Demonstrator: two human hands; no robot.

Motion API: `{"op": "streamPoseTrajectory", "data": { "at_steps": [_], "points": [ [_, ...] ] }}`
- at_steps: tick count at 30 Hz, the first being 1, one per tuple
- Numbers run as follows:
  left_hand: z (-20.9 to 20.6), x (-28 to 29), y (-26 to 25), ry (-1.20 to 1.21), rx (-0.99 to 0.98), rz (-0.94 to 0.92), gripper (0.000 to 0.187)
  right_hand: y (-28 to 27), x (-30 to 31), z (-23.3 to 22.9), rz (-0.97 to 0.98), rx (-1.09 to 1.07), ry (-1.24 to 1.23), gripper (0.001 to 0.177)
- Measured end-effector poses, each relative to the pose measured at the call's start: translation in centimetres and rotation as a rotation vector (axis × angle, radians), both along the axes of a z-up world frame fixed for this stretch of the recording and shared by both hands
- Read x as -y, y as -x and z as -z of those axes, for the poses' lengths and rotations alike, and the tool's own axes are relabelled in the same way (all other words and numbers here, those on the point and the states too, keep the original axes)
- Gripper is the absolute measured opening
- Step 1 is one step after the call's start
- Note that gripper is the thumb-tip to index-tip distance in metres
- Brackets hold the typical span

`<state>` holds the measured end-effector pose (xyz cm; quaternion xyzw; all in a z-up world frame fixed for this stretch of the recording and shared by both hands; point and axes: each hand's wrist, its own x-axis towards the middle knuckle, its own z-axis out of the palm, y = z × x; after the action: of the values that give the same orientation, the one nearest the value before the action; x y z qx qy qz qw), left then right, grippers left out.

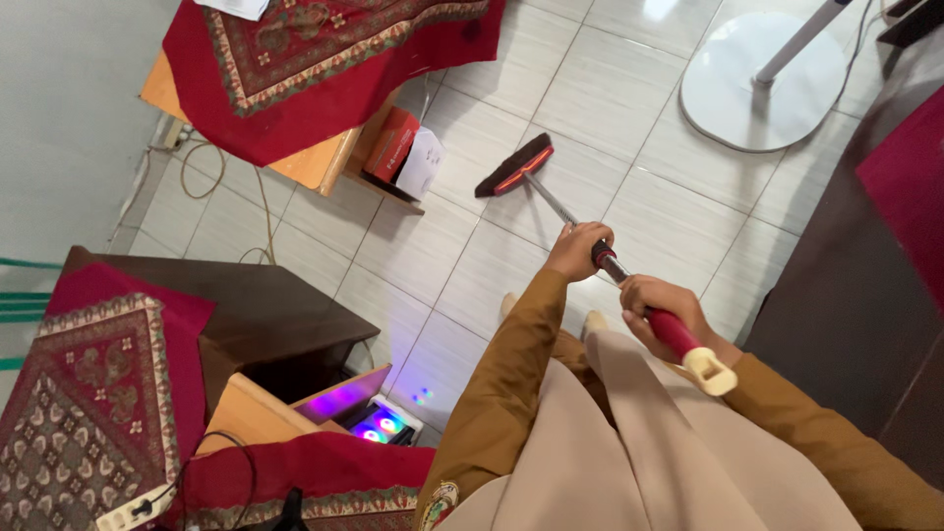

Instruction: The person sweeps the tiled floor around desks and chairs using a broom.

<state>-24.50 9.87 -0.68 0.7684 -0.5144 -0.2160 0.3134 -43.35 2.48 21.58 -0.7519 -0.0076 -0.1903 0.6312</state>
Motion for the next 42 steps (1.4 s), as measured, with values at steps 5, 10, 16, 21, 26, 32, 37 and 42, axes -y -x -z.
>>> {"op": "streamPoseTrajectory", "data": {
  "at_steps": [5, 10, 16, 21, 26, 32, 37, 42],
  "points": [
    [1.6, 0.9, 0.0, -0.097, 0.057, -0.184, 0.033, -1.5, -0.6, 2.9, 0.022, 0.0, 0.098, 0.02],
    [1.0, 3.2, 0.3, -0.12, 0.096, -0.208, 0.041, 0.2, 0.7, 3.1, 0.083, 0.01, 0.086, 0.021],
    [-1.8, 7.2, 3.1, 0.15, 0.032, 0.123, 0.034, 3.9, 2.9, -0.1, 0.165, -0.016, 0.092, 0.022],
    [-1.9, 8.9, 5.0, 0.316, 0.042, 0.186, 0.031, 4.9, 3.2, -0.9, 0.159, 0.01, 0.211, 0.024],
    [-1.8, 7.3, 4.8, 0.319, 0.016, 0.049, 0.031, 3.8, 4.2, -1.2, 0.044, 0.101, 0.129, 0.023],
    [-2.1, 1.9, 1.4, 0.303, 0.017, -0.141, 0.035, -0.3, 2.8, -0.6, -0.144, 0.102, 0.054, 0.027],
    [-1.1, -3.7, -0.9, 0.272, 0.083, -0.267, 0.034, -3.3, 0.6, 0.7, -0.281, 0.125, 0.022, 0.024],
    [-0.2, -7.3, -1.9, 0.174, 0.174, -0.311, 0.031, -4.2, -0.3, 1.5, -0.375, 0.097, -0.044, 0.018]
  ]
}}
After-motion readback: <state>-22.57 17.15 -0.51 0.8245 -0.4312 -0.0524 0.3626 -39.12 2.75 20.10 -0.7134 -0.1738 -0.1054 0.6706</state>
